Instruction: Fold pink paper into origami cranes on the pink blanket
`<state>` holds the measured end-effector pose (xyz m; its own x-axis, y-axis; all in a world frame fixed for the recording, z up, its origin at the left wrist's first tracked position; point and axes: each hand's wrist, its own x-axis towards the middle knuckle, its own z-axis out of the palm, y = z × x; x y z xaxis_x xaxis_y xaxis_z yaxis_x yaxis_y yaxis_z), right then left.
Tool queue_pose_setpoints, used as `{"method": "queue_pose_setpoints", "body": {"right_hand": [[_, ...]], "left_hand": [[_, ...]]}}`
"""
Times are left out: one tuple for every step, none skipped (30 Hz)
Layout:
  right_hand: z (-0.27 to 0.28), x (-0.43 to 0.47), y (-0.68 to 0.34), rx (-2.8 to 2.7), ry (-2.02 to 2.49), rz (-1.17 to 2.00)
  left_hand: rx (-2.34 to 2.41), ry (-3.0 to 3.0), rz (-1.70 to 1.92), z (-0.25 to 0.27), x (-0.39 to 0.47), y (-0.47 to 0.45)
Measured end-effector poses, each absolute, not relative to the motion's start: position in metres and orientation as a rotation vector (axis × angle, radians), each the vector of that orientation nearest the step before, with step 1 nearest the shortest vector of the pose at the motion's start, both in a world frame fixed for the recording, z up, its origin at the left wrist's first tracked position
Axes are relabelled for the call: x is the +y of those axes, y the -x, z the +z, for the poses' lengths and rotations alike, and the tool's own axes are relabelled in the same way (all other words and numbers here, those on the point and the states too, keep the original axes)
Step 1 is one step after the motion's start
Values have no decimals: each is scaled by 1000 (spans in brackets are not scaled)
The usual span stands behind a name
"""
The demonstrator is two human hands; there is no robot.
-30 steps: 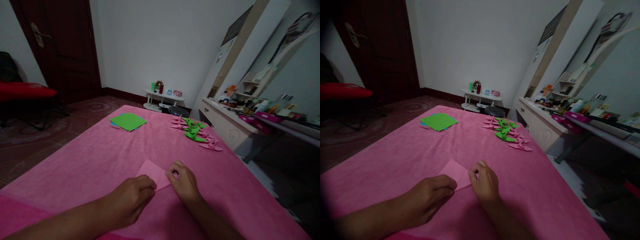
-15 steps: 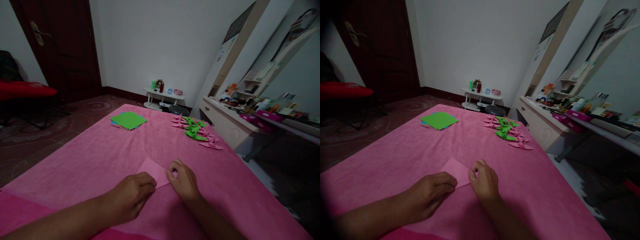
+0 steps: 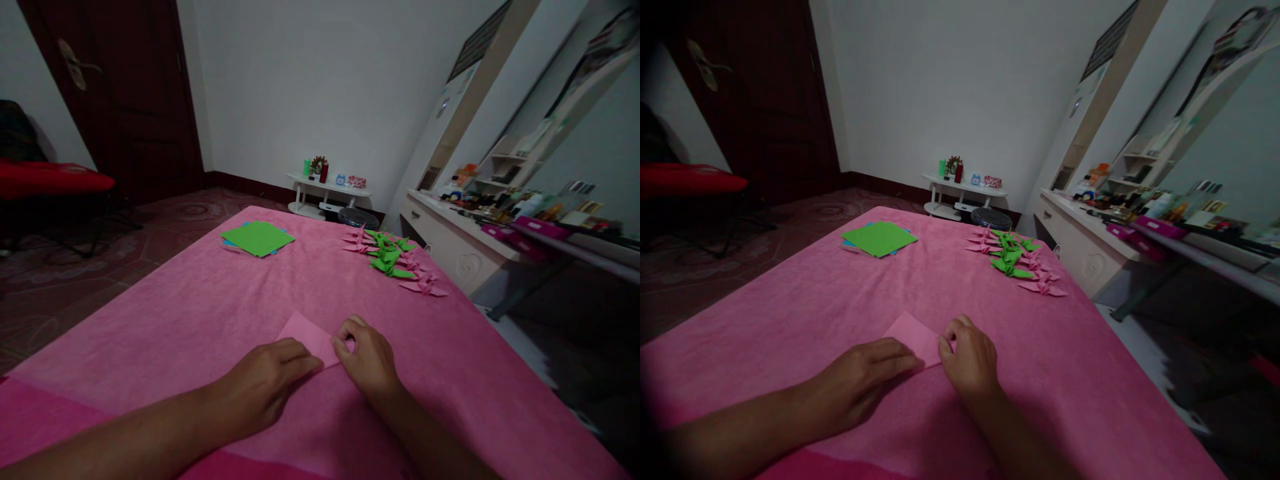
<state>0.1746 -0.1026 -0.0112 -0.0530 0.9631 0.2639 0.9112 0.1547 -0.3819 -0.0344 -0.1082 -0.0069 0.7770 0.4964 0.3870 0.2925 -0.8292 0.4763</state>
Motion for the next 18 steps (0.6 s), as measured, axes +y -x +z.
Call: {"method": "queue_pose_setpoints", "body": {"right_hand": [[-11,-103,-175,-1988,1784,152],[-11,-103,-174,-1989,1786,152],[-11,-103,-174,-1991,1786,152],[-11,-103,-174,-1994,1784,151],[-11,-103,-174,-1997,1781,151],[-11,-103,-175,-2002,1778,151],[-10,-103,-175,-2005,1776,151],[-10,-103,-175,-2008,1775,151],[-10,-103,-175,-2009,1778,151],[-10,-103,-175,-2012,1781,151],[-11,-103,-175,-2014,1781,150],[-11,-103,-175,-2015,1780,146],[-11,-103,-175,-2017,1775,141],[-12,-103,-175,-2018,1770,138],[-12,-103,-175,-2017,1767,135],[-13,-103,-176,-2013,1768,132],[-13,-102,-176,-2009,1773,129],[-13,-102,-176,-2007,1782,127]], "left_hand": [[601,-2597,688,-6,-108,34],[605,-2613,664,-6,-108,34],[611,-2623,651,-6,-108,34],[616,-2629,646,-6,-108,34],[621,-2631,650,-6,-109,33],[624,-2633,663,-6,-109,33],[622,-2637,685,-6,-109,33],[620,-2642,708,-6,-109,32],[615,-2650,732,-7,-109,32],[611,-2658,755,-7,-109,31],[604,-2669,774,-7,-109,31],[592,-2684,780,-6,-109,31],[578,-2702,779,-6,-110,30],[562,-2722,769,-5,-110,30],[548,-2742,750,-4,-110,29],[538,-2762,727,-3,-110,29],[534,-2782,711,-2,-110,28],[538,-2799,699,-1,-109,26]]}}
